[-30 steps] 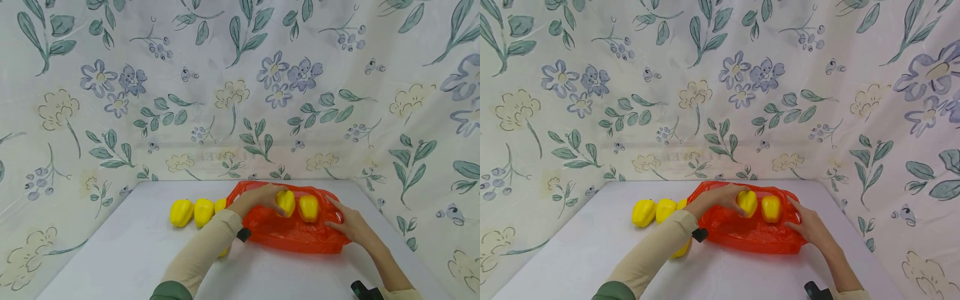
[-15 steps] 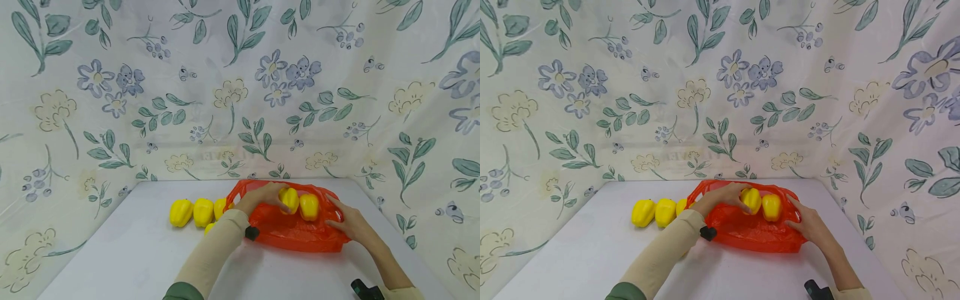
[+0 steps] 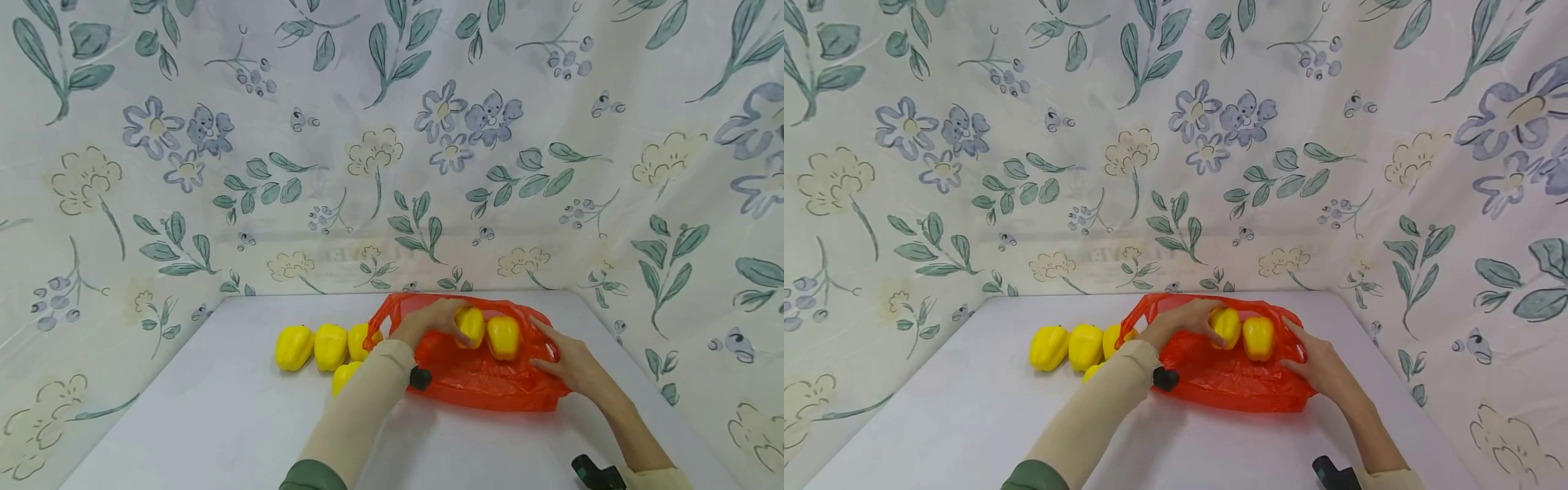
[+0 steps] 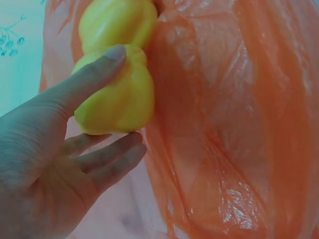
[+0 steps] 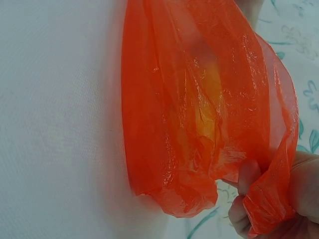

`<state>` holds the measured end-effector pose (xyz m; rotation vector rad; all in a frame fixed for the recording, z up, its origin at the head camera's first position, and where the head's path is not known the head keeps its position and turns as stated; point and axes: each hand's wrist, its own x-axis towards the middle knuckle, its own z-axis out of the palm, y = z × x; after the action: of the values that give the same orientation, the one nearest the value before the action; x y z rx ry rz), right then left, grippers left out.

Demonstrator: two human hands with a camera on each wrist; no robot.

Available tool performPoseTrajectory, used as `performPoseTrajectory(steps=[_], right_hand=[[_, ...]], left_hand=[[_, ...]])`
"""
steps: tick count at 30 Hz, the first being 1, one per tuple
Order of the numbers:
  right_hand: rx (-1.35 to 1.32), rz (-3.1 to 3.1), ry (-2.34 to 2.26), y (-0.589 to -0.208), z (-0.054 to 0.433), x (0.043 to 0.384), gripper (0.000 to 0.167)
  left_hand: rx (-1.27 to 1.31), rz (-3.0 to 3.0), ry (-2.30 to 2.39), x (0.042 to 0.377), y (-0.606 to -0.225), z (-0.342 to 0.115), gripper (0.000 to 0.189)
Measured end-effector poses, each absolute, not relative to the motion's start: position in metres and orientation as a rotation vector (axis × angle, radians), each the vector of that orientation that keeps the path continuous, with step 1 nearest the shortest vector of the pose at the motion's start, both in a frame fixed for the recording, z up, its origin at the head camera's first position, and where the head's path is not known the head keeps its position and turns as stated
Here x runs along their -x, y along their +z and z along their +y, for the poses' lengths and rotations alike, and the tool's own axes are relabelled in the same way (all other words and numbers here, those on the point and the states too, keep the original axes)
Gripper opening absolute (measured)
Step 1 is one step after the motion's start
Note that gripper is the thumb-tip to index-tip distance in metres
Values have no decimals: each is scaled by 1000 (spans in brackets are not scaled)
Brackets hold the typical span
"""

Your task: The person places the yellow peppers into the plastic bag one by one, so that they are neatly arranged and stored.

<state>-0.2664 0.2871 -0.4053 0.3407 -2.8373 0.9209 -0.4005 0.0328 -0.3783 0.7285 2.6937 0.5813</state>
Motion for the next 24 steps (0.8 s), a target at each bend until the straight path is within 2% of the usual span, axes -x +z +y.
performPoseTrajectory(steps=[11,24], right_hand=[[-348,-2831,923,-406,287,268,82],[-353,-2836,898,-405,285,267,83]], left_hand=[[-722,2677,607,401,-388,31,80],[-667,2638,688,394,-392,28,88]])
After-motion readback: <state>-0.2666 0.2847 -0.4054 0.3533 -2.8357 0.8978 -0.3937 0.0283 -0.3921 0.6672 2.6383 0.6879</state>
